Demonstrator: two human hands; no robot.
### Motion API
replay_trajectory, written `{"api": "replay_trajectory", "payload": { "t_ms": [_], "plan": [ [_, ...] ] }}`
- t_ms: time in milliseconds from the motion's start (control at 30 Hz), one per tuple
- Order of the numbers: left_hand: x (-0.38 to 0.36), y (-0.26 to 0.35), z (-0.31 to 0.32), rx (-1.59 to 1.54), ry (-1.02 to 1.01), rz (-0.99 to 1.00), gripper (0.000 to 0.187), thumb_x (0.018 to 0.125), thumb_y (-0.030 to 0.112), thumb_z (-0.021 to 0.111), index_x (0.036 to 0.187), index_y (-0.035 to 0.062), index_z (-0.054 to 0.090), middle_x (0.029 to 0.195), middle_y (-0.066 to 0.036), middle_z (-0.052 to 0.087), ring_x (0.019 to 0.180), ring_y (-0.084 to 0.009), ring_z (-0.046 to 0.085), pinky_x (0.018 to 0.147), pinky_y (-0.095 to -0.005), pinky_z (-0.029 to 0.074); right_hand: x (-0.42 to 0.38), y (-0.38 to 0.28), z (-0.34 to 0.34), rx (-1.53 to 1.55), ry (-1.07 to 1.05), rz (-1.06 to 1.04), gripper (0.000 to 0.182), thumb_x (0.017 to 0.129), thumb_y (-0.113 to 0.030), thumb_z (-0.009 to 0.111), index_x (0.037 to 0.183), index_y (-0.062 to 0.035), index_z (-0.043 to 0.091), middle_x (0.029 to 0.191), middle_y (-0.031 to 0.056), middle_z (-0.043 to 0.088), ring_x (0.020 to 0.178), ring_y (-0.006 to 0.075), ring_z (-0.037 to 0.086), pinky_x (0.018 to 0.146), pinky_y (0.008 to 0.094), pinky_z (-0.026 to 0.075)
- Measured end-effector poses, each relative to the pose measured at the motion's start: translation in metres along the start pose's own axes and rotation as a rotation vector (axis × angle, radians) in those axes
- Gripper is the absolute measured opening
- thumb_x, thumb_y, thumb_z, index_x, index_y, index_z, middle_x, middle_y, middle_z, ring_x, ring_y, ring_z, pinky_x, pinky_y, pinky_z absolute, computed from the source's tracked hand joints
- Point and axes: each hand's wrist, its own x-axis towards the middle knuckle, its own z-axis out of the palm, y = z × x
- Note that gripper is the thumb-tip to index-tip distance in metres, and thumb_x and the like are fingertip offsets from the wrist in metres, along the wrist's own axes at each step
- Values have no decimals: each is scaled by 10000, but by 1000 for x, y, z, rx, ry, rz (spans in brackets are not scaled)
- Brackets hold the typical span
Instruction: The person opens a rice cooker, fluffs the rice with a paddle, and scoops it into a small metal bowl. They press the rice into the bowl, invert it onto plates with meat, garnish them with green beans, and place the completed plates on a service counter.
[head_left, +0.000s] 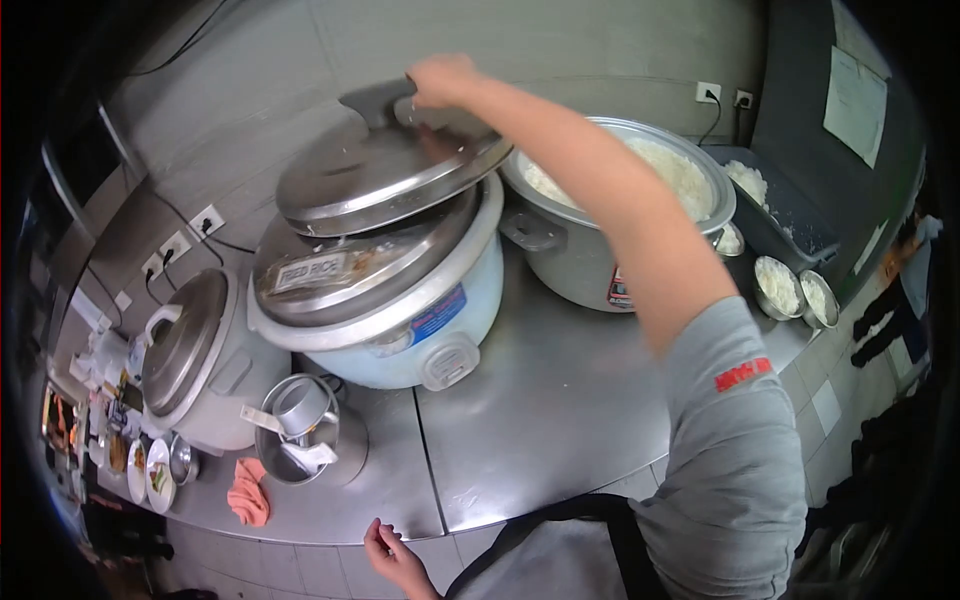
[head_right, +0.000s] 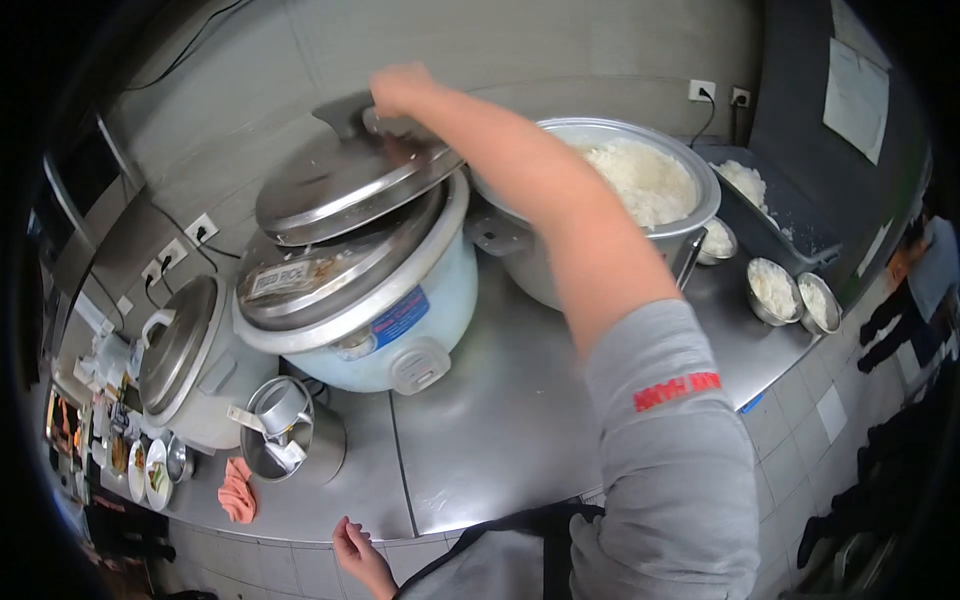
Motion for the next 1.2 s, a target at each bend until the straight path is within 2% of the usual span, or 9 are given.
{"api": "replay_trajectory", "payload": {
  "t_ms": [133, 200, 233, 267, 500, 667, 967, 1033, 1200],
  "plan": [
    [15, 18, 21, 101, -92, 34, 217, 884, 150, 470, 1005, -16, 540, 796, -58, 544, 676, -98, 488, 593, -214, 407, -52, 57, -54, -23, 245, 42, 433, 734, -375, 590, 1078, -115, 556, 945, 124, 617, 888, 294, 583, 741, 402, 470],
    [29, 23, 38, 113, -131, 54, 219, 885, 150, 469, 1006, -17, 540, 790, -59, 544, 674, -97, 487, 596, -214, 407, -96, 88, -66, 76, 430, 109, 309, 683, -301, 636, 895, -77, 624, 776, 138, 635, 791, 252, 612, 847, 401, 359],
    [37, 25, 47, 78, -149, 121, 196, 871, 118, 472, 984, -23, 547, 780, -70, 554, 661, -113, 508, 592, -226, 423, -124, 93, -89, 9, 268, 261, 321, 697, -281, 636, 960, -100, 602, 822, 150, 632, 822, 254, 609, 923, 390, 322],
    [42, 28, 57, 43, -166, 187, 174, 857, 86, 476, 961, -30, 554, 771, -81, 563, 648, -128, 529, 587, -239, 438, -147, 123, -87, -94, 347, 145, 485, 730, -402, 596, 1121, -122, 533, 950, 123, 616, 894, 298, 579, 750, 398, 463],
    [44, 43, 109, -62, -416, 273, 129, 832, 35, 496, 927, -19, 565, 750, -76, 559, 610, -118, 529, 585, -230, 429, -272, 184, -56, -176, 109, 465, 462, 712, -349, 623, 1107, -127, 533, 859, 137, 617, 838, 311, 582, 701, 403, 461],
    [36, 57, 117, -29, -483, 329, 128, 824, 26, 504, 926, -23, 566, 747, -85, 557, 606, -124, 535, 589, -230, 428, -254, 206, -34, -288, 14, 490, 430, 710, -336, 633, 1074, -122, 552, 868, 130, 620, 831, 299, 591, 702, 388, 473],
    [18, 44, 101, 0, -279, 217, 119, 811, 20, 513, 899, -29, 577, 748, -95, 566, 621, -151, 546, 597, -242, 438, -214, 206, -2, -344, -90, 452, 355, 735, -303, 617, 970, -46, 548, 888, 157, 610, 862, 321, 588, 714, 413, 479],
    [17, 50, 98, 27, -307, 337, 123, 792, 26, 536, 896, -18, 583, 760, -116, 572, 626, -179, 556, 591, -253, 449, -216, 216, 1, -359, -107, 374, 357, 755, -302, 592, 991, -40, 535, 939, 176, 595, 885, 328, 576, 731, 426, 467],
    [0, 79, 86, 82, -270, 378, 124, 768, 51, 570, 886, 17, 590, 751, -116, 572, 629, -221, 574, 544, -294, 467, -200, 259, 26, -297, -265, 430, 596, 841, -498, 416, 1148, 11, 455, 1075, 247, 526, 1010, 384, 495, 823, 433, 407]
  ]
}}
